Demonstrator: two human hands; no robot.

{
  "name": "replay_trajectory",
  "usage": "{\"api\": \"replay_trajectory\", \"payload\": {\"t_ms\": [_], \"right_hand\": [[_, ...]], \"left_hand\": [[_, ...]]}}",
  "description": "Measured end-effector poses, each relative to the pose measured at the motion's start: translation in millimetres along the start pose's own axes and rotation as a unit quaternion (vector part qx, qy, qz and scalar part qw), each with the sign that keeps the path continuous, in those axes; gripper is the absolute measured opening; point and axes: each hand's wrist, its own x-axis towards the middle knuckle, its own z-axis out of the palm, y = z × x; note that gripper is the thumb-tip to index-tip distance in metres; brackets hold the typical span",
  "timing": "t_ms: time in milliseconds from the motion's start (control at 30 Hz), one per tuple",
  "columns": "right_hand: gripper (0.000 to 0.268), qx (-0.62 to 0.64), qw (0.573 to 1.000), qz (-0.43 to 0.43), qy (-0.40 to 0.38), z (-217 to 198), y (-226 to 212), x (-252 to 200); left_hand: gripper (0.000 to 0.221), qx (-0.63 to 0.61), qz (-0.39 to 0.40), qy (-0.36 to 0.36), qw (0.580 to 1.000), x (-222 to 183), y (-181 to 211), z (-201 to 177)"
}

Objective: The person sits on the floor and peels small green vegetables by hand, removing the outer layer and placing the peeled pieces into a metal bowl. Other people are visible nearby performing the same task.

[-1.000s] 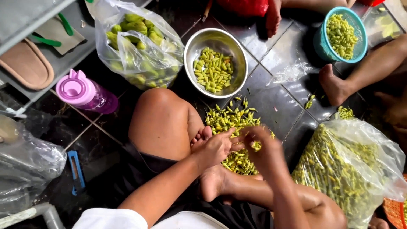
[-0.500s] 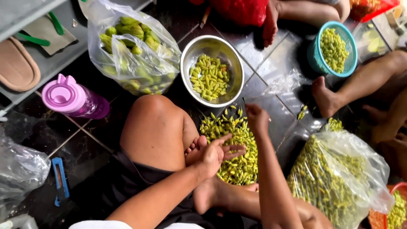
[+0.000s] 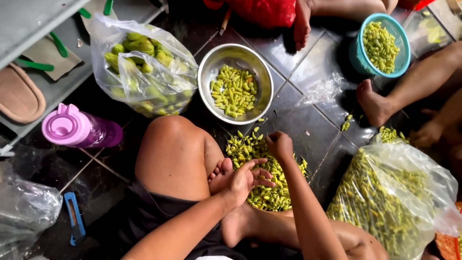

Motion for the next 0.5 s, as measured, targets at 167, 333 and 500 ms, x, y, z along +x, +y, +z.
{"api": "replay_trajectory", "payload": {"t_ms": [167, 333, 500], "right_hand": [[0.03, 0.162, 0.986, -0.009, -0.041, -92.8, -26.1, -124.5], [0.013, 0.447, 0.89, 0.006, -0.089, -142.4, -58.4, -226.8], [0.008, 0.322, 0.935, -0.139, 0.041, -115.5, -110.4, -273.3]], "left_hand": [[0.041, 0.02, -0.004, 0.005, 1.0, -0.8, 1.2, -0.8], [0.04, 0.077, 0.004, 0.067, 0.995, -21.9, 21.5, 34.4], [0.031, -0.012, -0.035, 0.058, 0.998, -13.9, 14.5, 20.1]]}}
